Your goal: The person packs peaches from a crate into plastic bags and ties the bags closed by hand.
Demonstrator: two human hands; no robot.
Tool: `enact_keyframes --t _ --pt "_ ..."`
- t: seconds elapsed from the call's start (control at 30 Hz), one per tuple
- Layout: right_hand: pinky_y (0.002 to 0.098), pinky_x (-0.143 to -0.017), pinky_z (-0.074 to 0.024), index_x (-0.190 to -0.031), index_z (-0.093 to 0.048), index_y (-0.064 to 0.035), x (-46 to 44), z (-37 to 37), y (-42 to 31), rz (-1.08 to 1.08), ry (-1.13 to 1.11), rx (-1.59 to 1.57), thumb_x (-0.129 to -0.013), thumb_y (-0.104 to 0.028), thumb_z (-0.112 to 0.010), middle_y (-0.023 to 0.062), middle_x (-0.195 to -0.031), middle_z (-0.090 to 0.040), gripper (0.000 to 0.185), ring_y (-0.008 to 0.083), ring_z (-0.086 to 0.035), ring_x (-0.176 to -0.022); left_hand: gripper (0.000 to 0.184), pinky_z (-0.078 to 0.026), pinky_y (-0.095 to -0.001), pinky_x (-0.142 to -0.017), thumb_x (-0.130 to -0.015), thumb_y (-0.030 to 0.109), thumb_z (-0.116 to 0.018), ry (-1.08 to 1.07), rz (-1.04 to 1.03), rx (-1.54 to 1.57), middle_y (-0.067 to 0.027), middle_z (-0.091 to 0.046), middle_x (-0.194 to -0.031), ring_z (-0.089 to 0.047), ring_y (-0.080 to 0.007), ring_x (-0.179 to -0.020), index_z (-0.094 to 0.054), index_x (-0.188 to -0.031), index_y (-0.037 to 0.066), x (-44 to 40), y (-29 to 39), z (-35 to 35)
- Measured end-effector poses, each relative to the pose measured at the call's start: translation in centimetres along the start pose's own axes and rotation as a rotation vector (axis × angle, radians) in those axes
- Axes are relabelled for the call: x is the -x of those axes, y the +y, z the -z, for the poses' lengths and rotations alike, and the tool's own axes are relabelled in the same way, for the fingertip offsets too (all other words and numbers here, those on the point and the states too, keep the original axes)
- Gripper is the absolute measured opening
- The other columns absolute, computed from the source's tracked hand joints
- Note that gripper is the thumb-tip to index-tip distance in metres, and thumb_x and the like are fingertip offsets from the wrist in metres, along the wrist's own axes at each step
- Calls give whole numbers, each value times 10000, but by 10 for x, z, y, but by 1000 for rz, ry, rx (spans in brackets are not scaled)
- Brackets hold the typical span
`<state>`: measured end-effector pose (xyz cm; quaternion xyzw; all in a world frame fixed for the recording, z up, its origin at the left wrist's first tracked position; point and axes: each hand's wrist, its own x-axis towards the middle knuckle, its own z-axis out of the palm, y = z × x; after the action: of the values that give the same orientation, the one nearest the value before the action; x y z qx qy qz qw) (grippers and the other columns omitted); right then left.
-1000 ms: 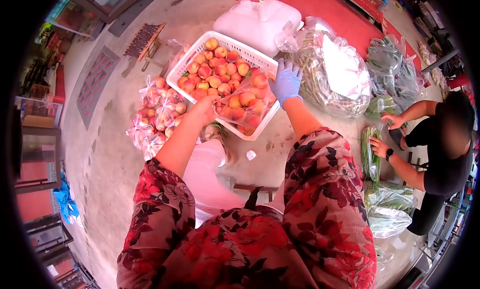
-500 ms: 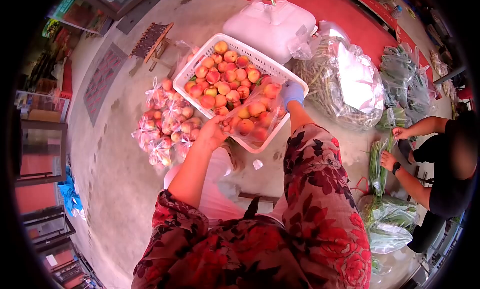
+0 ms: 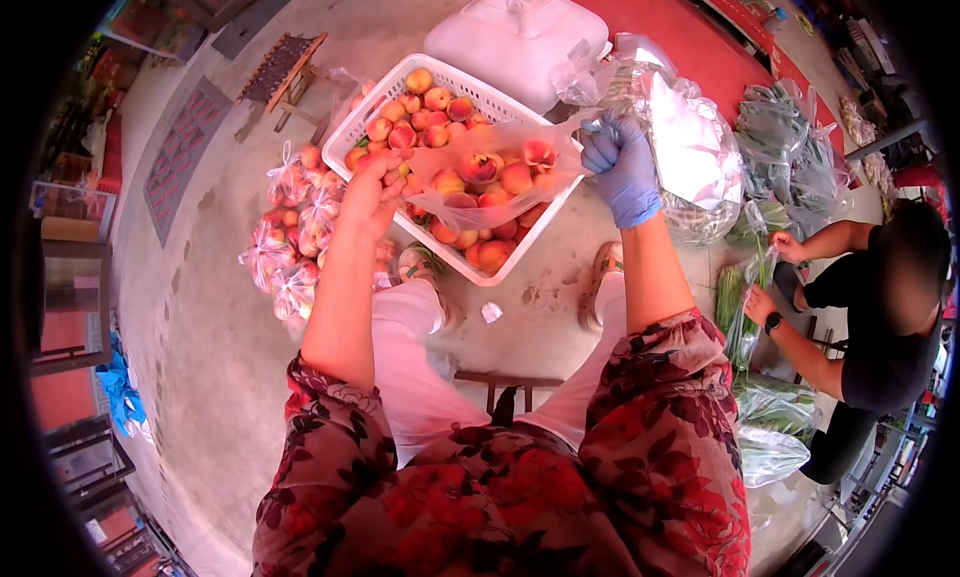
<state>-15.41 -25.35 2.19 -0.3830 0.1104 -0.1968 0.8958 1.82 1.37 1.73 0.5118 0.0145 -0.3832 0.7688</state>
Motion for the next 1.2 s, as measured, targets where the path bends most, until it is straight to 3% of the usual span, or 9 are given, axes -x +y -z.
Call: enact_keyframes --t 0.1,0.2,0.23,0.4,0.63,0.73,1.07,1.1,1.2 --pt "241 -391 -193 -772 -535 -41 7 -1 -5 35 -144 35 -856 -266 -467 -35 -449 -245 250 89 -214 -385 81 -384 -266 -517 -812 87 -514 -3 -84 -95 30 -441 -596 -374 -87 -466 -567 -835 32 6 9 1" --pt "244 -402 -211 -775 -529 -31 7 -4 11 -43 27 192 -861 -242 -474 -27 -462 -289 235 84 -245 -398 54 -386 -276 -516 -809 82 -513 221 49 -85 26 -435 -591 -363 -82 -455 -549 -809 42 -5 -2 2" --pt "246 -410 -225 -739 -528 -28 6 -12 18 -67 179 226 -863 -224 -495 -14 -474 -331 234 82 -268 -408 43 -387 -278 -516 -808 82 -514 172 94 -92 26 -429 -587 -356 -81 -450 -539 -804 48 -12 -10 7" --pt "240 -415 -225 -761 -523 -40 -11 -8 38 -140 232 328 -871 -231 -483 -15 -473 -321 224 86 -258 -402 41 -394 -289 -516 -797 80 -530 14 213 -103 28 -401 -569 -327 -75 -427 -492 -780 75 -28 -39 12" --pt "249 -399 -209 -706 -538 -38 -23 -1 30 -32 347 287 -864 -239 -501 -7 -481 -365 258 79 -261 -393 97 -390 -255 -593 -804 39 -490 88 236 -121 46 -333 -540 -320 -66 -443 -511 -898 35 5 -42 -38" --pt "247 -393 -198 -717 -559 -27 -28 3 21 68 301 317 -862 -238 -501 -1 -495 -402 262 71 -270 -394 176 -397 -263 -603 -799 30 -488 -120 215 -67 45 -335 -544 -324 -61 -451 -498 -974 42 30 -56 -42" --pt "219 -417 -292 -878 -631 0 -52 9 33 -62 414 954 -848 -259 -545 -7 -548 -472 275 67 -386 -442 240 -395 -253 -599 -784 52 -503 93 248 631 52 -358 -599 -297 -60 -440 -513 -1021 85 61 -128 -18" --pt "274 -460 -375 -962 -614 10 -59 14 31 -120 433 1092 -833 -250 -553 32 -569 -503 297 131 -456 -471 210 -387 -257 -594 -788 50 -492 118 238 640 55 -353 -595 -291 -63 -447 -520 -992 94 62 -130 -12" --pt "350 -568 -444 -995 -587 12 -73 21 44 695 413 1954 -812 -219 -560 109 -683 -568 296 224 -532 -580 173 -379 -261 -580 -802 49 -481 129 81 647 56 -348 -589 -296 -55 -462 -529 -962 94 53 -121 8"
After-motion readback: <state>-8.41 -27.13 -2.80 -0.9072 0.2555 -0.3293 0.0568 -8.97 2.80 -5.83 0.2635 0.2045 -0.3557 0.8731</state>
